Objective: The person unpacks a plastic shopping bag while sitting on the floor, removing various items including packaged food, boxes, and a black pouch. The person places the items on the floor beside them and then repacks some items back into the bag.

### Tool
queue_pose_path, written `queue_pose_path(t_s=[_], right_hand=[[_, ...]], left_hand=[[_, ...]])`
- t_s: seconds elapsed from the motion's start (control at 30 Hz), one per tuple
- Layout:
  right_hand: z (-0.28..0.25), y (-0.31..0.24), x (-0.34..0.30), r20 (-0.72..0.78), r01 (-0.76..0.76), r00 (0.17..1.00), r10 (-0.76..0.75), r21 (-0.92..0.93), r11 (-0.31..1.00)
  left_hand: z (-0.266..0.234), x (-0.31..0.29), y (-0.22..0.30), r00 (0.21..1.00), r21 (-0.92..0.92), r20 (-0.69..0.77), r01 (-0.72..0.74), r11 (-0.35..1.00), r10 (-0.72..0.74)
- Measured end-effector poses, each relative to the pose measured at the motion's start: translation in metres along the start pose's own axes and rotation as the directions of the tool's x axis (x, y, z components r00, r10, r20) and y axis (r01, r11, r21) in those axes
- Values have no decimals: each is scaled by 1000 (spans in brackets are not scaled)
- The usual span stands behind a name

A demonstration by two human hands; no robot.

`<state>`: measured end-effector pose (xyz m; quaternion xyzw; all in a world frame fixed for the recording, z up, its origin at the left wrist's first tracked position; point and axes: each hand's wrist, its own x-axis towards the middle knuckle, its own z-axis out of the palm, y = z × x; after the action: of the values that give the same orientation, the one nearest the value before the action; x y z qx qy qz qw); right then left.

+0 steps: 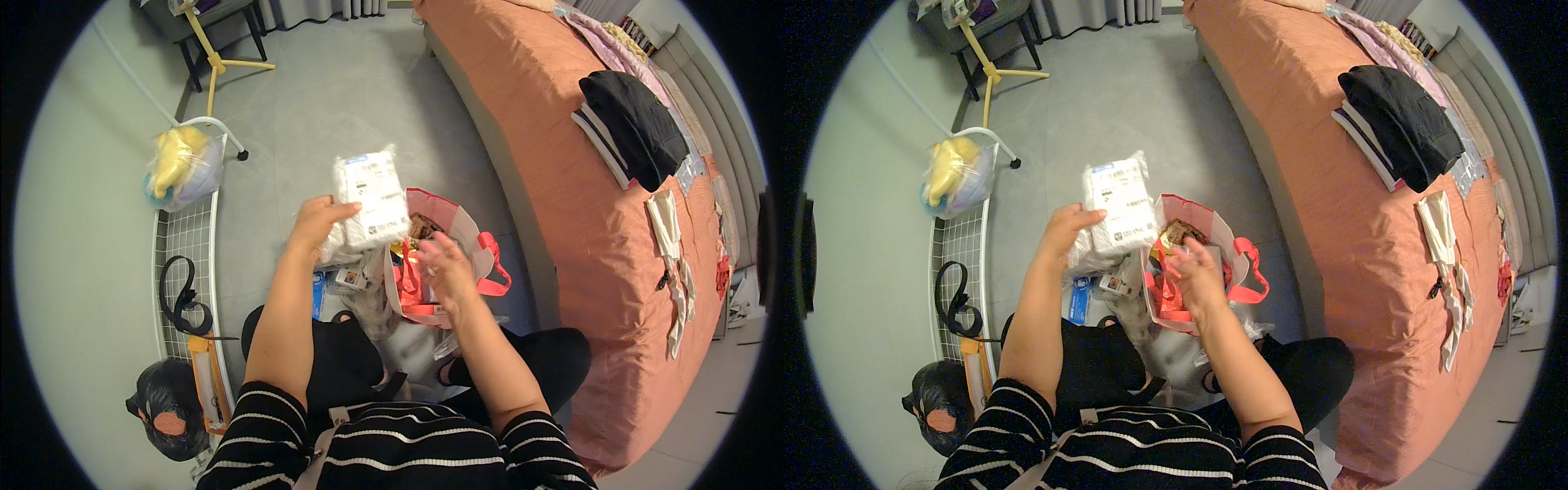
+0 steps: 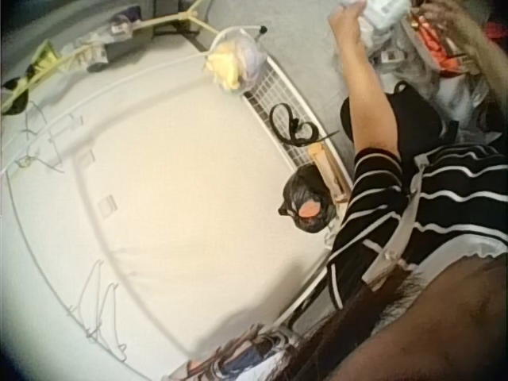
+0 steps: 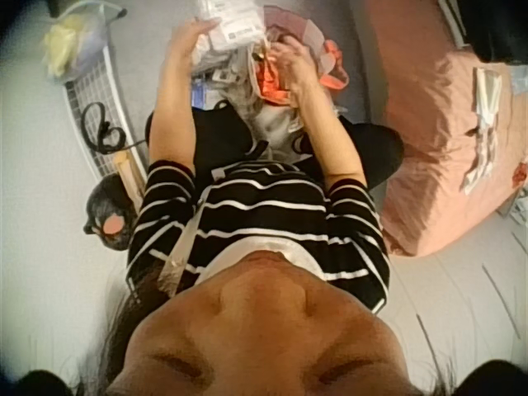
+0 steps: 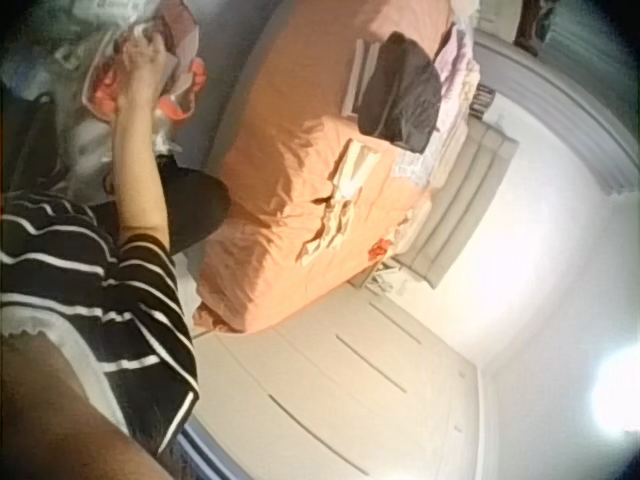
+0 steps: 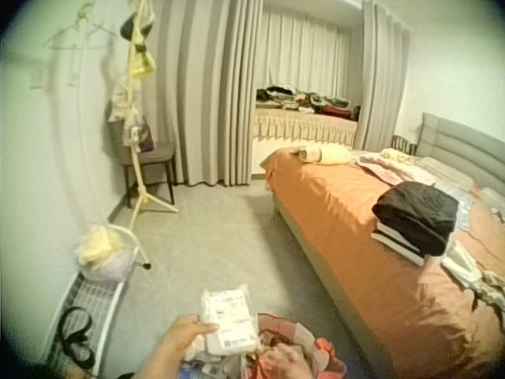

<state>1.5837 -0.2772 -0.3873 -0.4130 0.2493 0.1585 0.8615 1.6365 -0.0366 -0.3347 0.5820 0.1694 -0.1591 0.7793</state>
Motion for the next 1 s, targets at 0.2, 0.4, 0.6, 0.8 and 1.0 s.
queue_pose_path(t_s=[0.2,0.4,0.6,0.8,1.0], right_hand=[[-41,12,43,-453,-10,892,-17,-55,998],[-66,27,71,-605,22,782,-149,-212,977],[-68,24,92,-606,-83,794,-46,-183,980],[-105,52,183,-420,-427,904,80,-884,192],[-63,68,107,-697,-724,625,-351,-686,73]], left_hand=[[-35,34,-42,898,830,-408,289,476,166],[-31,44,-104,886,848,-462,456,269,-46],[-9,51,-87,871,857,-345,139,497,351],[75,1,-61,869,801,433,-493,339,241],[70,-5,-69,918,921,298,-349,-174,-262]])
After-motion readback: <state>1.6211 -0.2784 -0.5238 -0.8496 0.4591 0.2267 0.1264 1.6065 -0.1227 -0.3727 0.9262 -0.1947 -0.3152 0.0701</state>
